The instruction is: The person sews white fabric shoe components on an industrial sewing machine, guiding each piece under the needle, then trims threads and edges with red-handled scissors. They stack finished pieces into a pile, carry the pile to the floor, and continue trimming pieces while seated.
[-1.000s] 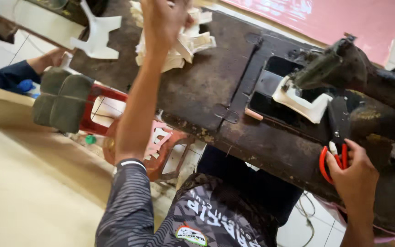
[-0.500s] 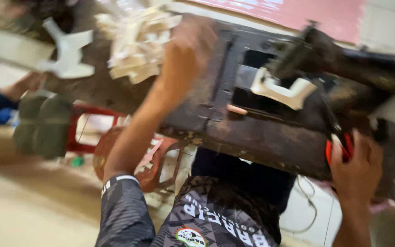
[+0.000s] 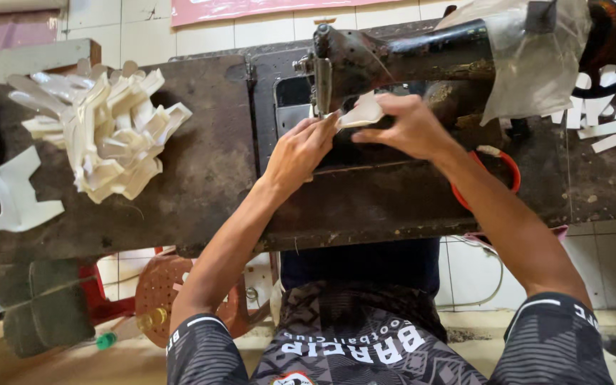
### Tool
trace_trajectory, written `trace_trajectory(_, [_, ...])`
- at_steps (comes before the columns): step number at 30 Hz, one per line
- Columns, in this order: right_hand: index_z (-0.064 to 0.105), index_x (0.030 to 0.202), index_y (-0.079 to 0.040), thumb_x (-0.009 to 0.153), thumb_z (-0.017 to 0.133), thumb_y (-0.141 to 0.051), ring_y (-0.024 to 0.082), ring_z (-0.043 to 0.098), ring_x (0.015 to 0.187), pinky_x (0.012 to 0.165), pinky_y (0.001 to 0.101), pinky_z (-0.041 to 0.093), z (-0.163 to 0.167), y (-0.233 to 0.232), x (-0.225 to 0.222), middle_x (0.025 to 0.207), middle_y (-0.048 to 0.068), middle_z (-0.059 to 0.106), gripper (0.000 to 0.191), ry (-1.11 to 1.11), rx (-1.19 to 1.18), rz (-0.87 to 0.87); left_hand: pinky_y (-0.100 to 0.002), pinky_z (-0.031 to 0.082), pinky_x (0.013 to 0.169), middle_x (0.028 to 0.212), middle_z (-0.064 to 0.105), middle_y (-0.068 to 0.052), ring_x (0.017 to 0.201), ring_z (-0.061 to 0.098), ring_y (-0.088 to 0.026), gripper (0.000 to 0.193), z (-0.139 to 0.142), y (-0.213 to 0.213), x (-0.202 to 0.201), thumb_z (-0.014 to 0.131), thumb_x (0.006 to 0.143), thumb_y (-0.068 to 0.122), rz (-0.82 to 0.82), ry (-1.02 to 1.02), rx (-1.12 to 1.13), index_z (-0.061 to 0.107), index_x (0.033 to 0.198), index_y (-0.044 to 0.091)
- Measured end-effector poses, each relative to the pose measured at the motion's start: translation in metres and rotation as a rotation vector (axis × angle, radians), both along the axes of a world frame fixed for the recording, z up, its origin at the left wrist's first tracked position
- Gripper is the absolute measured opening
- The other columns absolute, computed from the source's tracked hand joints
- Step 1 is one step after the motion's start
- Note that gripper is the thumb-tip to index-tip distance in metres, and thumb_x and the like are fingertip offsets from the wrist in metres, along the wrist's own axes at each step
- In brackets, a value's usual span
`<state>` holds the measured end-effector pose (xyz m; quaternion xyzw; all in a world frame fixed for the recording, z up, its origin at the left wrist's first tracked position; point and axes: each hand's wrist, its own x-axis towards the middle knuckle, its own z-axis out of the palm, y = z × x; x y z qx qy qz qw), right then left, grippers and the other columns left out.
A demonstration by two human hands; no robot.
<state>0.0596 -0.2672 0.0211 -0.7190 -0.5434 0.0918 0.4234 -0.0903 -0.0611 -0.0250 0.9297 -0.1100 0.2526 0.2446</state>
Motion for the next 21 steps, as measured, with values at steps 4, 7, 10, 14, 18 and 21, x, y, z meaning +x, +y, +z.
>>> trace_trajectory(4, [0.076, 0.105, -0.003, 0.086, 0.089, -0.022, 0.023, 0.075, 0.087, 0.075, 0.0342, 0.057, -0.023, 0.014, -0.011, 0.099, 0.011, 0.077, 0.030, 0.060, 0.108, -0.157, -0.040, 0.056, 0.098, 0.124, 0.071, -0.016, 0.114, 0.068, -0.031, 0.039, 0.001, -0.007, -0.003, 0.068, 0.095, 0.003, 0.025, -0.097, -0.040, 0.062, 0.134, -0.001])
trace_trajectory(7, [0.076, 0.103, -0.003, 0.086, 0.088, -0.017, 0.026, 0.075, 0.085, 0.071, 0.0350, 0.056, -0.029, 0.014, -0.014, 0.095, 0.013, 0.075, 0.025, -0.025, 0.139, -0.244, -0.040, 0.056, 0.096, 0.121, 0.073, -0.014, 0.112, 0.070, -0.029, 0.036, 0.005, -0.010, -0.003, 0.070, 0.097, 0.007, 0.060, -0.051, -0.063, 0.064, 0.132, 0.003])
trace_trajectory(10, [0.076, 0.105, -0.005, 0.087, 0.087, -0.014, 0.029, 0.075, 0.086, 0.072, 0.0364, 0.056, -0.029, 0.010, -0.015, 0.097, 0.014, 0.075, 0.022, -0.086, 0.171, -0.218, -0.039, 0.056, 0.093, 0.117, 0.075, -0.013, 0.108, 0.072, -0.029, 0.030, 0.011, -0.017, -0.004, 0.072, 0.099, 0.011, 0.132, 0.002, -0.143, 0.068, 0.129, 0.007])
trace_trajectory(14, [0.078, 0.105, -0.007, 0.087, 0.084, -0.014, 0.032, 0.073, 0.091, 0.077, 0.0391, 0.057, -0.029, 0.006, -0.016, 0.099, 0.014, 0.075, 0.020, -0.155, 0.192, -0.196, -0.042, 0.055, 0.092, 0.117, 0.071, -0.017, 0.106, 0.070, -0.034, 0.039, 0.020, -0.034, -0.003, 0.071, 0.097, 0.013, 0.070, -0.150, -0.133, 0.062, 0.132, -0.002])
trace_trajectory(18, [0.075, 0.095, -0.004, 0.086, 0.088, -0.018, 0.036, 0.070, 0.089, 0.076, 0.0430, 0.055, -0.032, 0.004, -0.015, 0.090, 0.015, 0.072, 0.021, -0.188, 0.087, -0.241, -0.044, 0.056, 0.093, 0.115, 0.071, -0.016, 0.104, 0.069, -0.034, 0.036, 0.026, -0.047, 0.006, 0.069, 0.096, 0.006, 0.074, -0.150, -0.016, 0.063, 0.131, -0.002])
trace_trajectory(21, [0.074, 0.098, -0.004, 0.085, 0.084, -0.017, 0.033, 0.072, 0.091, 0.077, 0.0393, 0.057, -0.033, 0.003, -0.017, 0.095, 0.015, 0.073, 0.020, -0.171, 0.203, -0.206, -0.042, 0.057, 0.094, 0.119, 0.071, -0.012, 0.107, 0.070, -0.030, 0.033, 0.024, -0.049, 0.008, 0.070, 0.098, 0.004, 0.071, -0.192, -0.049, 0.063, 0.130, 0.001])
